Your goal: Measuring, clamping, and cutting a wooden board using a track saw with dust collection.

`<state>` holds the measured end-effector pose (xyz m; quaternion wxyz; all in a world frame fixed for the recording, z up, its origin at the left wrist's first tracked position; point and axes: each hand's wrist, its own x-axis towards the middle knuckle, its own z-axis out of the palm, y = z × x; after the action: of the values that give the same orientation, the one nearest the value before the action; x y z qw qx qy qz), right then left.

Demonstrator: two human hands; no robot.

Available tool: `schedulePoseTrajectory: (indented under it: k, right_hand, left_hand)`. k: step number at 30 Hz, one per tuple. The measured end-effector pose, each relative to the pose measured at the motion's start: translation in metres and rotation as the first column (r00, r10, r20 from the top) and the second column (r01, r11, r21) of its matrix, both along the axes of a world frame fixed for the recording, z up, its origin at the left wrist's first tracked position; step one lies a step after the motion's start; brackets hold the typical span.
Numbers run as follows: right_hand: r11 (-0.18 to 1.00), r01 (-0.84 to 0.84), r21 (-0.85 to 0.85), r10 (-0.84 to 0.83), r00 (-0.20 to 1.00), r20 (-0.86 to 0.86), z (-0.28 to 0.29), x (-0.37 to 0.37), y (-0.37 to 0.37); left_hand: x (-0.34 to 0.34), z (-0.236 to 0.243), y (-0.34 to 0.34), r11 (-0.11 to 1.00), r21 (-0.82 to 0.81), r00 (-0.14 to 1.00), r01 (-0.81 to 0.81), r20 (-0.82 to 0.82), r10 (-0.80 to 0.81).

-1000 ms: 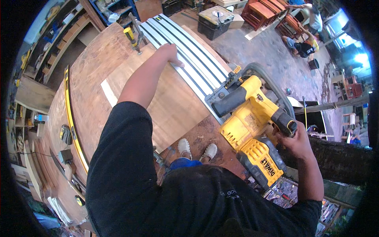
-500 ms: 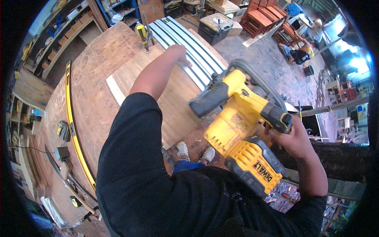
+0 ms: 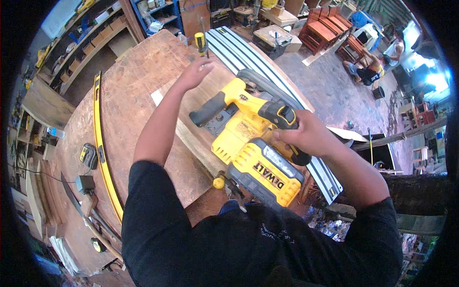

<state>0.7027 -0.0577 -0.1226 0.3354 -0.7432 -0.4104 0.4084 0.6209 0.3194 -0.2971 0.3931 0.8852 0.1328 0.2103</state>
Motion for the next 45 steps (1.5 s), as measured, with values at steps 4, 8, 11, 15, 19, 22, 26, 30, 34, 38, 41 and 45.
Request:
schedulePoseTrajectory:
  k: [4, 8, 11, 15, 19, 22, 26, 30, 34, 38, 41, 45]
  right_hand:
    - [1.000, 0.007, 0.029, -0.007, 1.000, -0.028, -0.007, -0.006, 0.023]
    - [1.000, -0.013, 0.021, 0.015, 0.996, -0.088, -0.015, -0.004, 0.030]
    - [0.997, -0.064, 0.049, 0.066, 0.997, -0.049, -0.026, 0.003, 0.032]
    - [0.988, -0.113, 0.101, 0.113, 0.994, 0.005, -0.041, 0.012, 0.030]
    - [0.977, -0.156, 0.145, 0.130, 0.977, 0.171, -0.050, 0.015, 0.033]
    - [0.976, -0.171, 0.135, 0.143, 0.971, 0.191, -0.052, 0.016, 0.033]
    - [0.966, -0.223, 0.134, 0.205, 0.969, 0.139, -0.049, 0.018, 0.034]
    - [0.956, -0.247, 0.161, 0.225, 0.964, 0.142, -0.050, 0.018, 0.033]
    - [0.941, -0.283, 0.187, 0.259, 0.955, 0.143, -0.054, 0.035, 0.011]
    - [0.905, -0.174, 0.387, 0.062, 0.957, 0.285, -0.053, 0.103, -0.051]
    - [0.922, 0.007, 0.388, -0.172, 0.904, 0.392, -0.045, 0.171, -0.109]
    - [0.920, 0.228, 0.320, -0.346, 0.855, 0.387, -0.058, 0.239, -0.202]
  left_hand:
    - [-0.121, 0.006, -0.027, 0.940, -0.269, 0.975, -0.209, 0.014, 0.221]
    - [-0.228, -0.009, -0.082, 0.893, -0.286, 0.929, -0.348, 0.021, 0.369]
    - [-0.282, -0.021, -0.129, 0.852, -0.251, 0.884, -0.460, -0.037, 0.466]
    - [-0.316, -0.032, -0.186, 0.692, -0.413, 0.790, -0.592, -0.126, 0.601]
    - [-0.323, -0.033, -0.225, 0.618, -0.476, 0.760, -0.625, -0.188, 0.623]
    - [-0.319, -0.028, -0.242, 0.610, -0.459, 0.750, -0.646, -0.231, 0.620]
    - [-0.302, -0.013, -0.263, 0.625, -0.469, 0.767, -0.624, -0.213, 0.605]
    - [-0.279, 0.002, -0.287, 0.634, -0.454, 0.768, -0.626, -0.219, 0.602]
    - [-0.271, 0.016, -0.309, 0.649, -0.403, 0.756, -0.646, -0.219, 0.617]
    - [-0.278, 0.022, -0.321, 0.622, -0.383, 0.717, -0.682, -0.188, 0.671]
    - [-0.284, 0.018, -0.333, 0.546, -0.361, 0.641, -0.756, -0.244, 0.728]
    - [-0.287, 0.008, -0.348, 0.499, -0.368, 0.592, -0.784, -0.202, 0.780]
